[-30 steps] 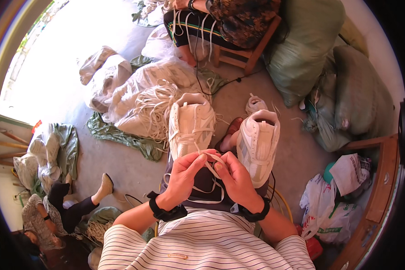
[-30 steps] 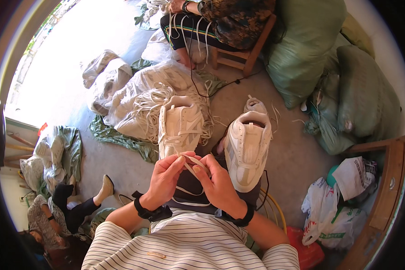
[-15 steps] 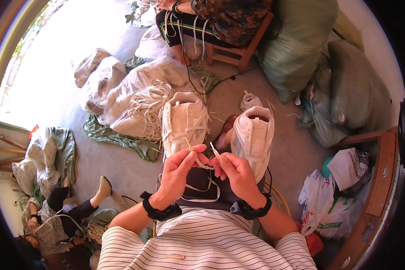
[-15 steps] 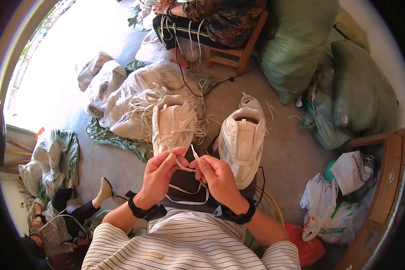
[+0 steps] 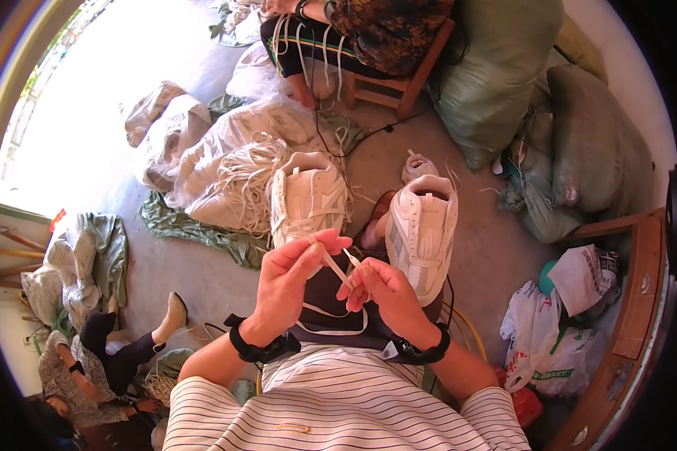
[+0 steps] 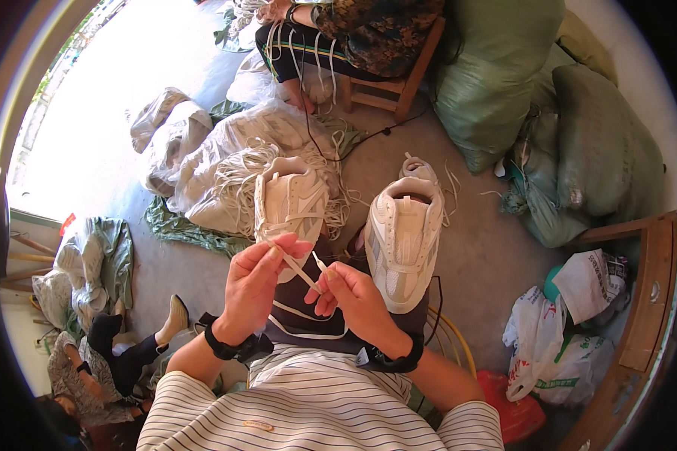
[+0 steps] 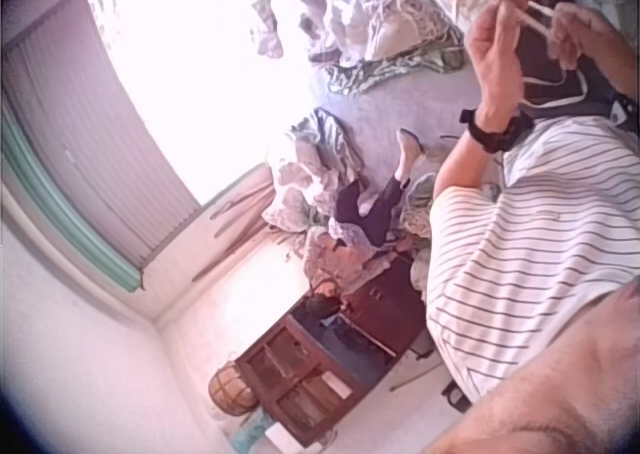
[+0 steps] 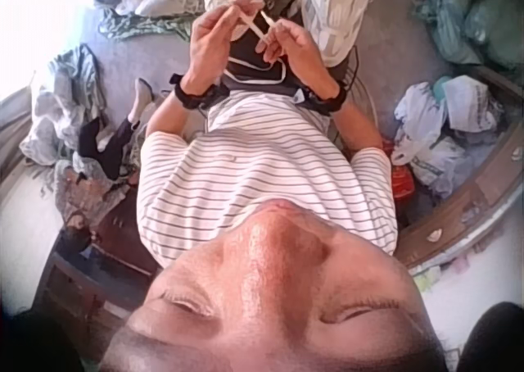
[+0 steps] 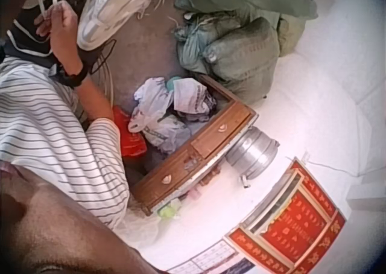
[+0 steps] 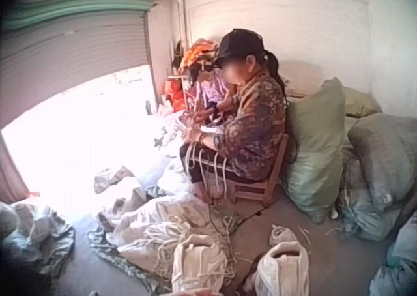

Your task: Insert and thread laces into a pair of white athletic shoes.

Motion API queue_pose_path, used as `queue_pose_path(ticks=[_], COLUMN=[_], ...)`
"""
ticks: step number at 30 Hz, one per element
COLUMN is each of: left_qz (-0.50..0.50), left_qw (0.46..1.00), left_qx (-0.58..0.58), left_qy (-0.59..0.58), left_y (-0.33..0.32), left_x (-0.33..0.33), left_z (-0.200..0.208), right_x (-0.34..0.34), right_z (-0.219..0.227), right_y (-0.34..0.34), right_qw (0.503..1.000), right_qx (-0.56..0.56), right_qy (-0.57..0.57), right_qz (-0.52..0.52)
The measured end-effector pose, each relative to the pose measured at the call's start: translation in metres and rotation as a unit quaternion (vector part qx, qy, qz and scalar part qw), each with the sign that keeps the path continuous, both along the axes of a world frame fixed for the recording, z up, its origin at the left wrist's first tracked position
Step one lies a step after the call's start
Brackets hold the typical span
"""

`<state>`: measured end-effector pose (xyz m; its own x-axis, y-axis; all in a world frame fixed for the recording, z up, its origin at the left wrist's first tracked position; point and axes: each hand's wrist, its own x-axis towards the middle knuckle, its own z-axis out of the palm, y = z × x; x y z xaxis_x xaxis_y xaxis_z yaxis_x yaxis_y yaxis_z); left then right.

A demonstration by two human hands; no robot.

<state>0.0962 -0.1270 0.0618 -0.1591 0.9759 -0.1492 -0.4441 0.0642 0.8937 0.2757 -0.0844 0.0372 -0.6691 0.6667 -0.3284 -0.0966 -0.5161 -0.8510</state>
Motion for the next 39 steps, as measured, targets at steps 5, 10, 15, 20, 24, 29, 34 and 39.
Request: queue_pose_path(ticks=[5,10,15,20,24,29,34,39], left_qz=[0.017,-0.007,0.000,0.009,0.004,0.025,0.044,0.086], left_qw=[1.000,0.994,0.986,0.990,0.990,0.993,0.997,0.995], left_qx=[0.003,0.017,0.042,0.035,0.038,0.020,0.002,0.015], left_qy=[-0.006,-0.111,-0.162,-0.136,-0.139,-0.111,-0.068,-0.044], left_y=[0.001,0.000,0.002,0.002,-0.001,-0.004,-0.006,-0.006], left_x=[-0.016,-0.021,-0.024,-0.025,-0.030,-0.034,-0.038,-0.039], left_z=[0.005,0.004,0.006,0.009,0.005,0.000,0.000,0.001], right_x=[0.005,0.002,-0.009,-0.011,-0.013,-0.013,-0.015,-0.015], right_z=[0.000,0.001,0.011,0.006,0.000,-0.004,0.001,0.007], right_y=[0.001,0.000,-0.004,-0.006,-0.009,-0.012,-0.016,-0.016], right_qw=[1.000,0.998,1.000,0.999,0.999,0.999,0.998,0.997], right_qx=[0.003,-0.018,-0.014,-0.029,-0.025,-0.028,-0.034,-0.010], right_qy=[-0.019,-0.027,-0.022,-0.018,-0.030,-0.037,-0.045,-0.044], right_qz=[0.015,0.049,0.003,-0.007,-0.009,0.006,0.029,0.063])
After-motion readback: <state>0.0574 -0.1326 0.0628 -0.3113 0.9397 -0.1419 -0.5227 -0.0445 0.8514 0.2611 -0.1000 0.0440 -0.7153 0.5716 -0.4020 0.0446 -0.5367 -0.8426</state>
